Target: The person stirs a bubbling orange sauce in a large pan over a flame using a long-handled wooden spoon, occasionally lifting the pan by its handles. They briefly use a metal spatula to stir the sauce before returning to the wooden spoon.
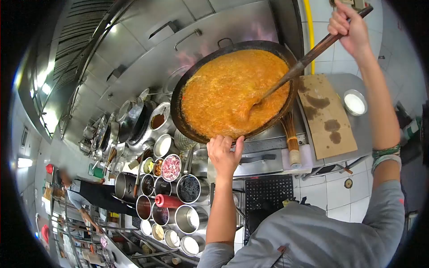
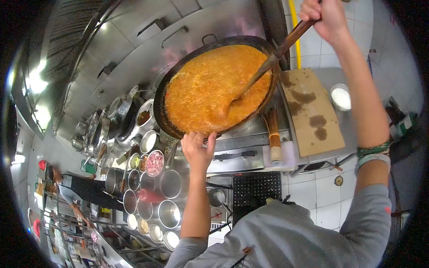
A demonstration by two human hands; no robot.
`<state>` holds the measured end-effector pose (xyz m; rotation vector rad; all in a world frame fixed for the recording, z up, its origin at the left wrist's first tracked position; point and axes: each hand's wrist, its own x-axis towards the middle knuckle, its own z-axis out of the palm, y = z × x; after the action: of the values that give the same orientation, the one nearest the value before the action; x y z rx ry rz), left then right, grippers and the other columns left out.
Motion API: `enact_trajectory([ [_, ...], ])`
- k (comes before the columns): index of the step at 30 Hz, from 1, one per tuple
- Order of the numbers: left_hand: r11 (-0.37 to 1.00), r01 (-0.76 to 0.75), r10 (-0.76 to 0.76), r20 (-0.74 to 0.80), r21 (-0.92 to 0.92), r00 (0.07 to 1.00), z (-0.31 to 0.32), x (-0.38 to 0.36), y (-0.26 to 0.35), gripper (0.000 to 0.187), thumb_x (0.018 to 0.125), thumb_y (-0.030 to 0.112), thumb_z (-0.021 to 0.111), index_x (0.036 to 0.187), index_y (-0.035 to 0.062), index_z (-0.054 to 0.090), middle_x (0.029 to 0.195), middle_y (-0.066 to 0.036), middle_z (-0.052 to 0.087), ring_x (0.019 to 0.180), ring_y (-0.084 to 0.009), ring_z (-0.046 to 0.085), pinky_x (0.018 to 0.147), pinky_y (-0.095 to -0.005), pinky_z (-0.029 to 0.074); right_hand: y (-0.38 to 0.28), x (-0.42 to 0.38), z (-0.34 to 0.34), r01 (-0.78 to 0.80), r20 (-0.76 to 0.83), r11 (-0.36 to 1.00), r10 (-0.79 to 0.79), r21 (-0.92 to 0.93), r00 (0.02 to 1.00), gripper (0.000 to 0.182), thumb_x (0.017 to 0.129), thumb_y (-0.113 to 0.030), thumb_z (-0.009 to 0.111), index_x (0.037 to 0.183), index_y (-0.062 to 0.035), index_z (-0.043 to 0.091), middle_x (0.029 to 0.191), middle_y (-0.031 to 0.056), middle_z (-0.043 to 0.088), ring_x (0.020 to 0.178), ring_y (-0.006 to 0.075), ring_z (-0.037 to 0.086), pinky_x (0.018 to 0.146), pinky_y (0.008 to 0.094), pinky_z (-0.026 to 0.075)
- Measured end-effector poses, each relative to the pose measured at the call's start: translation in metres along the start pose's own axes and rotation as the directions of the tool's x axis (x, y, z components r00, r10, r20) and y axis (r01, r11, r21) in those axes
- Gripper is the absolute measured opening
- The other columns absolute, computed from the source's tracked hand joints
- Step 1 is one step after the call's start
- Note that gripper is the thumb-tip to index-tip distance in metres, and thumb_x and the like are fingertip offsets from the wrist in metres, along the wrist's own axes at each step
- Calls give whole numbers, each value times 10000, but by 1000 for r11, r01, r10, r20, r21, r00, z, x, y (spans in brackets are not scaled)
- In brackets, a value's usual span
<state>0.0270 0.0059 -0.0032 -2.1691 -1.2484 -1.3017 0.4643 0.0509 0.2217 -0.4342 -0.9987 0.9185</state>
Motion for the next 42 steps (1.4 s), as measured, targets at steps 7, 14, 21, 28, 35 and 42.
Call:
enact_trajectory([
  [7,1000,0,0,2,24,1000,2,0,-2,365,748,249,854,659,92,536,676,-76,515,669,-312,520,659,-428,383,107,-48,38,144,-54,983,-138,118,989,368,1030,-214,562,710,-124,404,543,-13,335,452,128,355,509,341,398],
  [14,1000,14,-15,39,22,999,-2,1,0,321,752,219,843,679,77,565,692,-91,541,681,-321,534,645,-434,393,198,-97,84,241,-76,970,-238,40,968,411,1070,-222,509,692,-95,410,552,6,389,488,121,383,549,325,420],
  [21,1000,-14,14,30,1,999,-3,2,0,334,759,224,848,695,70,559,693,-92,535,673,-325,528,647,-435,389,254,-113,99,335,125,920,-314,-205,941,398,1083,-193,476,709,-60,457,618,27,477,590,140,477,670,332,491],
  [28,1000,-8,8,39,11,999,-6,-2,2,338,768,237,850,713,67,564,726,-99,556,703,-331,540,660,-440,391,256,-74,66,314,135,908,-287,-277,948,409,1084,-207,486,711,-40,494,626,23,497,613,144,505,732,351,522],
  [35,1000,-14,14,1,12,1000,-3,-4,-2,343,737,246,873,708,81,574,703,-75,539,687,-308,529,659,-429,387,185,-34,32,254,137,921,-222,-296,965,438,1069,-226,479,665,-78,397,573,30,390,544,156,422,677,372,503],
  [42,1000,-7,7,2,-2,1000,-2,-6,-2,350,742,250,866,704,85,560,701,-74,529,678,-304,516,654,-421,372,107,-11,10,167,188,960,-125,-224,974,395,1040,-234,546,692,-83,434,555,15,380,509,153,421,624,357,487],
])
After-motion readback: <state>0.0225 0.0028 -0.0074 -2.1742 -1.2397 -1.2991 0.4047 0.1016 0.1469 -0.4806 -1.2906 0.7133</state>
